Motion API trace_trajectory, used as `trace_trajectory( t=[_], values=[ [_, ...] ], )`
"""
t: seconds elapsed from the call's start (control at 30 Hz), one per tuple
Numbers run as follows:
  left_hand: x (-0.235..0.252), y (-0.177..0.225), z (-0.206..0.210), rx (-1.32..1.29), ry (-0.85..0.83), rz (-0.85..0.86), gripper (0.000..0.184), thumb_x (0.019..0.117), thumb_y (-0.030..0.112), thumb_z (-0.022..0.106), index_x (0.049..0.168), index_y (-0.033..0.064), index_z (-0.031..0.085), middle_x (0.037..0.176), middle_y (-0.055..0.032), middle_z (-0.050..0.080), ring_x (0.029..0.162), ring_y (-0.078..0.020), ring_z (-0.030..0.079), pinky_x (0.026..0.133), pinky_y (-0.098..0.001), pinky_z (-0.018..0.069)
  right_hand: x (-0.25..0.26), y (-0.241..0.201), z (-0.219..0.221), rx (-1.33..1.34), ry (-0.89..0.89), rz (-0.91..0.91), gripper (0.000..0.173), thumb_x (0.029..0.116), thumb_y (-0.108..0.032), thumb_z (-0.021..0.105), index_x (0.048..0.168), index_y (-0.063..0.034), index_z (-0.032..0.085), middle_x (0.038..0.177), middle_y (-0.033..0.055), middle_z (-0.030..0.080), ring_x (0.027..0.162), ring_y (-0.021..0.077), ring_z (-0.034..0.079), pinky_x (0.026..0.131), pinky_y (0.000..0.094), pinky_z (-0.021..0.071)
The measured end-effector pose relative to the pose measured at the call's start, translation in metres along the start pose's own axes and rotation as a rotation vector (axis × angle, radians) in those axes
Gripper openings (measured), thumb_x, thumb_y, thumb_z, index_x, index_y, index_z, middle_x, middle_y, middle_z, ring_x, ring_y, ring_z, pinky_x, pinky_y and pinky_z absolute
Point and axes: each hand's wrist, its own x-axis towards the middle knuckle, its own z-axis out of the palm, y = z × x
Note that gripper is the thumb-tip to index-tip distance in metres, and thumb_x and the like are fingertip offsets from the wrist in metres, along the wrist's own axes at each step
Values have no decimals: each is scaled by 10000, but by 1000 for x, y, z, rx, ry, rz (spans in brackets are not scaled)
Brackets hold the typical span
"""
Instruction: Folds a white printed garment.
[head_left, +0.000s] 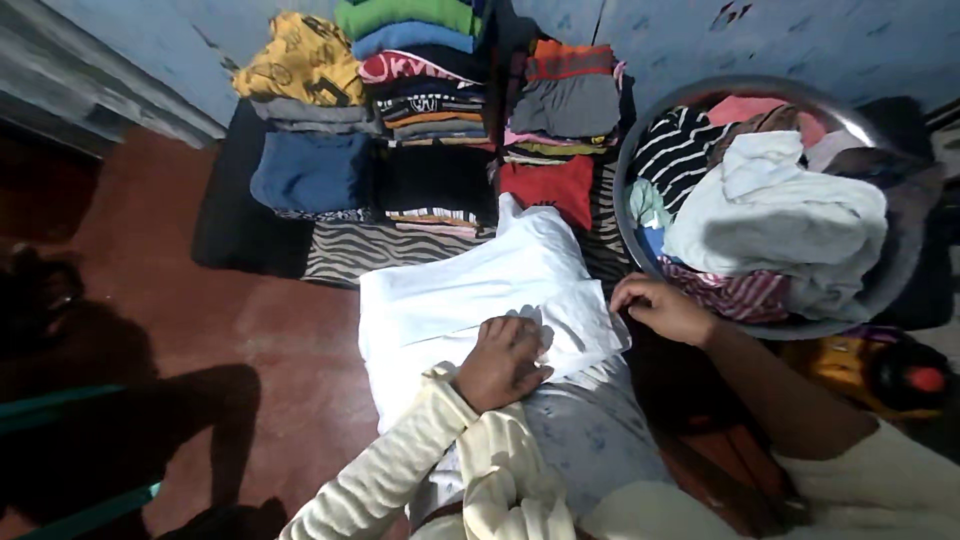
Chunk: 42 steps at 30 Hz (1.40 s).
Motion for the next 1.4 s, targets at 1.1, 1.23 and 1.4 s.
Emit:
trace_trajectory(
  t=[1.1, 1.23, 1.4],
  values=[
    [-101, -280, -91, -465, 400, -1041, 416, 1057, 260, 560, 1343, -42, 567, 1300, -206, 630, 1192, -221, 615, 1062, -411, 475, 272, -130, 9, -291, -120, 552, 552, 1003, -266, 663, 1335, 159, 541, 1424, 331, 520, 1369, 424, 485, 1149, 559, 347],
    [-127, -305, -105, -340, 333, -938, 322, 966, 232, 698, 1055, -75, 661, 874, -107, 656, 746, -93, 589, 764, -337, 538, 269, -150, -1, -67, -102, 532, 412, 1007, -114, 629, 1328, 130, 544, 1346, 302, 567, 1243, 370, 561, 1076, 529, 417],
    [-121, -286, -165, -172, 74, -927, 330, 900, 130, 779, 1112, -92, 658, 1017, -236, 679, 910, -299, 649, 883, -533, 516, 297, -69, -21, 416, -55, 314, 371, 974, -26, 581, 1339, 21, 533, 1170, 180, 637, 975, 221, 641, 880, 427, 546]
  ],
)
